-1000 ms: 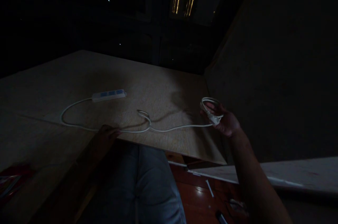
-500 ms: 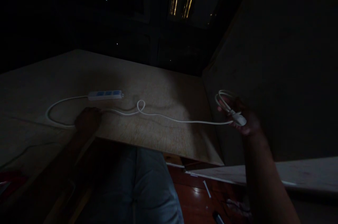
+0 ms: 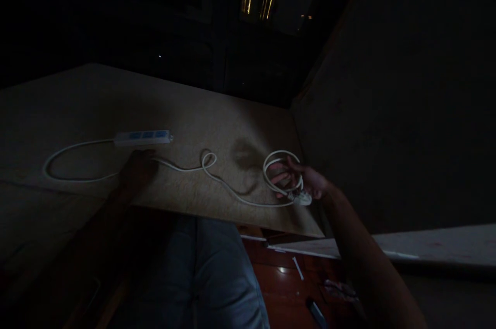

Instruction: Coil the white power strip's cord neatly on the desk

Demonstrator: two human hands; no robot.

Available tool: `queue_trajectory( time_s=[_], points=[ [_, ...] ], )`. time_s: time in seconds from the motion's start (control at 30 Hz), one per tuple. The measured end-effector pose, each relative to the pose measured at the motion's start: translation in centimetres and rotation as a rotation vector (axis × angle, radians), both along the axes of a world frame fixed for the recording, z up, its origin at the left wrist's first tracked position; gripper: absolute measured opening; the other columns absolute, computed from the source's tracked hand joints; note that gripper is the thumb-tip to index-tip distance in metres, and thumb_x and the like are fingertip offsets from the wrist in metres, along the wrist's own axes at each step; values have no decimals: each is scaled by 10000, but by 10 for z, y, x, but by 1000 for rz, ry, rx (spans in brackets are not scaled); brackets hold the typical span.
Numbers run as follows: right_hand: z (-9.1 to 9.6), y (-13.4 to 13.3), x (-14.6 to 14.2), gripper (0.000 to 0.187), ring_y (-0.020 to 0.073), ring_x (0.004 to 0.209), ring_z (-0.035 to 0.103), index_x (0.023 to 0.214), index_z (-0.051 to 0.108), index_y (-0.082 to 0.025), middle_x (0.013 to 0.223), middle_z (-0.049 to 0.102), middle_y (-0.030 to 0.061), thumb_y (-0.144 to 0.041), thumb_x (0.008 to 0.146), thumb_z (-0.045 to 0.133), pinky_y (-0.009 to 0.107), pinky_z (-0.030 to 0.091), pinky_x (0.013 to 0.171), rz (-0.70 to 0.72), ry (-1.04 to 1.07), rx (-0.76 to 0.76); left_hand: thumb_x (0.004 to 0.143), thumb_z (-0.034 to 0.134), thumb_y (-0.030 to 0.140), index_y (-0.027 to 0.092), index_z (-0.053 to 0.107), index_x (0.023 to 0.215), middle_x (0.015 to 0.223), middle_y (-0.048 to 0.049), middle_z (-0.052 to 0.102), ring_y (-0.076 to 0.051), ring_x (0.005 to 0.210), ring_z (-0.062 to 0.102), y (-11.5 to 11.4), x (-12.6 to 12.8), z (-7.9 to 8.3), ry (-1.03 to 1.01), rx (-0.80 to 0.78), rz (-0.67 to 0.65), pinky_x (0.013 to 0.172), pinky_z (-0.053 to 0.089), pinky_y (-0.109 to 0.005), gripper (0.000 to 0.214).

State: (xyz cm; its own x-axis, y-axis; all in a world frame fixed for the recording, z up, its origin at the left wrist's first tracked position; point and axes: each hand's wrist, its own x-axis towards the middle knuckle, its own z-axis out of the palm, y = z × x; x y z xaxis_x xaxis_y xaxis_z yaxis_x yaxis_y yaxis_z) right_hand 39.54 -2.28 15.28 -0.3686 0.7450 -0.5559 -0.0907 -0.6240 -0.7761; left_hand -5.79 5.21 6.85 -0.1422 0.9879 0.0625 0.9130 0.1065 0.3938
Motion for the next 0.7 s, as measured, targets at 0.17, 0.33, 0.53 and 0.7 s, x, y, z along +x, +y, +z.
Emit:
queue_trajectory(
  time_s=[0.17, 0.33, 0.53, 0.7],
  points=[
    [-7, 28, -23, 524, 235, 647, 727, 1329, 475, -142, 879, 732, 129, -503, 1001, 283, 308, 565, 490, 251, -100, -41, 824, 483, 183, 161, 558, 1278, 1245, -116, 540, -225, 982, 616, -28, 47, 12, -110, 204, -222, 882, 497, -337, 460],
    [-13, 49, -44, 568, 207, 546, 687, 1280, 515, -116, 669, 704, 73, -568, 962, 384, 261, 517, 450, 536, -154, -63, 868, 510, 311, 194, 512, 1292, 1238, -96, 550, -193, 1043, 589, -59, 107, 24, -524, 251, -541, 910, 489, -323, 440],
    [-8, 59, -68, 575, 155, 462, 634, 1151, 601, -112, 581, 669, 31, -613, 878, 531, 217, 485, 447, 862, -230, -79, 750, 716, 413, 181, 435, 1356, 1341, -135, 546, -253, 1261, 502, -53, 169, 18, -1086, -41, -609, 1010, 432, -365, 707],
    [-12, 62, -75, 523, 126, 403, 576, 937, 645, -126, 536, 632, 11, -632, 841, 555, 196, 435, 391, 859, -285, -58, 683, 763, 494, 127, 614, 985, 823, -62, 690, -184, 728, 651, -40, 183, 18, -1293, -513, -638, 645, 510, -276, 498]
  ],
)
